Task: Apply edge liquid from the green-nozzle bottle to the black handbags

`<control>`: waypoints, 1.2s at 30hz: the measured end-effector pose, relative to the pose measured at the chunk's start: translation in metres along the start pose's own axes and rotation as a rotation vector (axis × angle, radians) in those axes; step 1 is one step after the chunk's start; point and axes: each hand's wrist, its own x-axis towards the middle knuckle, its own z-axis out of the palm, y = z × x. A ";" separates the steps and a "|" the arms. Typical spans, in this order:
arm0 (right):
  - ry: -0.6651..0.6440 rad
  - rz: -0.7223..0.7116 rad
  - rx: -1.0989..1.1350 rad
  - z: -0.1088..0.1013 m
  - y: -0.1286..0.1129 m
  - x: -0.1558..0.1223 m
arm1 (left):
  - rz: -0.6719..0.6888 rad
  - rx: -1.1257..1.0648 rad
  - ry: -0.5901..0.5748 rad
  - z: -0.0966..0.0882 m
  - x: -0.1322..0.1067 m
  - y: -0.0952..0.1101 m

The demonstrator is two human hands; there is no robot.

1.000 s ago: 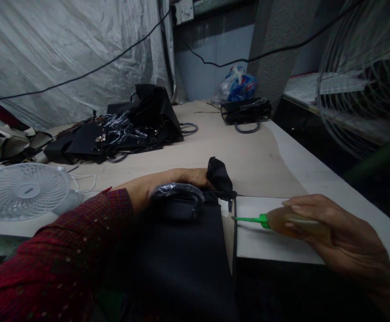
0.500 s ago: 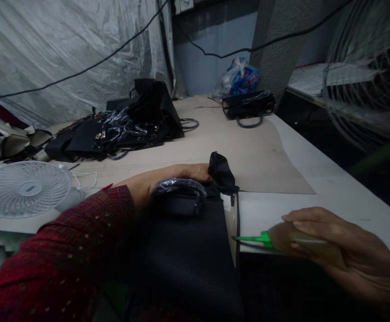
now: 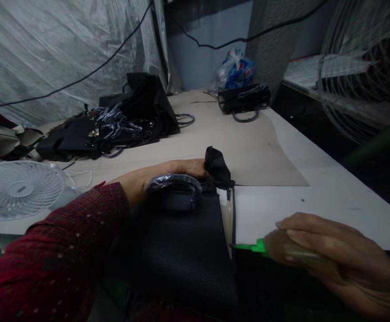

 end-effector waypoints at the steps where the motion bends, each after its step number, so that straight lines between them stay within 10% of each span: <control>1: -0.012 -0.020 -0.005 0.000 0.002 0.002 | 0.001 0.014 0.009 0.000 0.000 -0.001; 12: 0.161 0.082 -0.126 0.010 0.057 0.032 | 0.029 0.086 -0.021 0.000 -0.002 0.006; 36: 0.169 0.091 -0.166 0.018 0.062 0.032 | 0.019 0.053 0.051 0.007 -0.007 0.006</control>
